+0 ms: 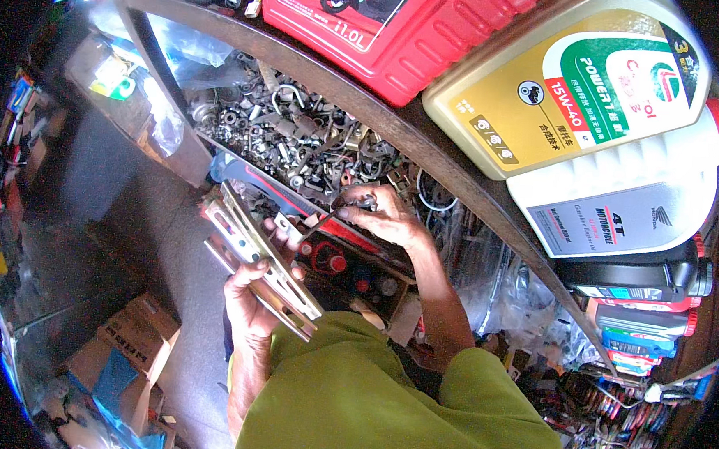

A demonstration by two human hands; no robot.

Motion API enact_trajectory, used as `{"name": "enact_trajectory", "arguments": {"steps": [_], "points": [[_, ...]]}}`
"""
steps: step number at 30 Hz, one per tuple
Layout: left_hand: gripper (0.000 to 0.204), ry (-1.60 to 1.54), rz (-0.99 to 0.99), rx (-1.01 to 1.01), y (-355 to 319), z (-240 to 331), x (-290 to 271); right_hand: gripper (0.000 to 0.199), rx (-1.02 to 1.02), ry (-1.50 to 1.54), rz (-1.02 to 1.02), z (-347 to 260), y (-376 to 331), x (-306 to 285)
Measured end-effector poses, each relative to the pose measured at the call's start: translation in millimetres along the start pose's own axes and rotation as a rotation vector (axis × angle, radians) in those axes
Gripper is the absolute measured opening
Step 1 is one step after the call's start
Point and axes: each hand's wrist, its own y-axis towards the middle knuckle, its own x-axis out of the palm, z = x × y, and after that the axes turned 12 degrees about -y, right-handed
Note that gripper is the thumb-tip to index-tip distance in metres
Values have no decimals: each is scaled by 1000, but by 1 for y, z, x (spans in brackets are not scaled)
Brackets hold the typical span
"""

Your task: The person rummages through a bin of small metal parts, selects several pieces, and then uses a wrench to tighten a bolt on a metal bracket assembly at a cluttered workbench.

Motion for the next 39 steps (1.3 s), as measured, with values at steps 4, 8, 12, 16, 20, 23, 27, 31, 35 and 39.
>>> {"name": "enact_trajectory", "arguments": {"steps": [4, 8, 12, 16, 20, 23, 27, 31, 35, 39], "points": [[57, 2, -40, 15, 0, 3, -3, 28, 38, -63, 107, 4, -4, 6], [63, -64, -3, 89, 1, 12, -9, 30, 0, -216, 79, -15, -26, -10], [59, -63, 11, 70, -1, 18, -13, 23, -71, 10, -147, -52, -34, -22], [37, -73, 76, 62, 0, 16, -26, 19, -56, 258, -77, -60, -37, -9], [46, -61, 71, 68, -1, 16, -23, 17, 147, 581, -98, -63, -40, -3], [61, -78, 73, 34, -2, 21, -29, 16, 206, 718, -133, -52, -40, 1], [59, -83, 71, 82, -2, 17, -20, 17, 234, 698, -85, -51, -40, 5], [61, -85, 148, 72, -3, 25, -33, 19, 159, 356, -80, -61, -38, 5], [59, -40, 115, 74, -4, 26, -38, 22, 125, 369, -131, -49, -38, 13], [62, -59, 93, 0, -4, 33, -45, 12, 230, 774, -46, -22, -36, 23]]}}
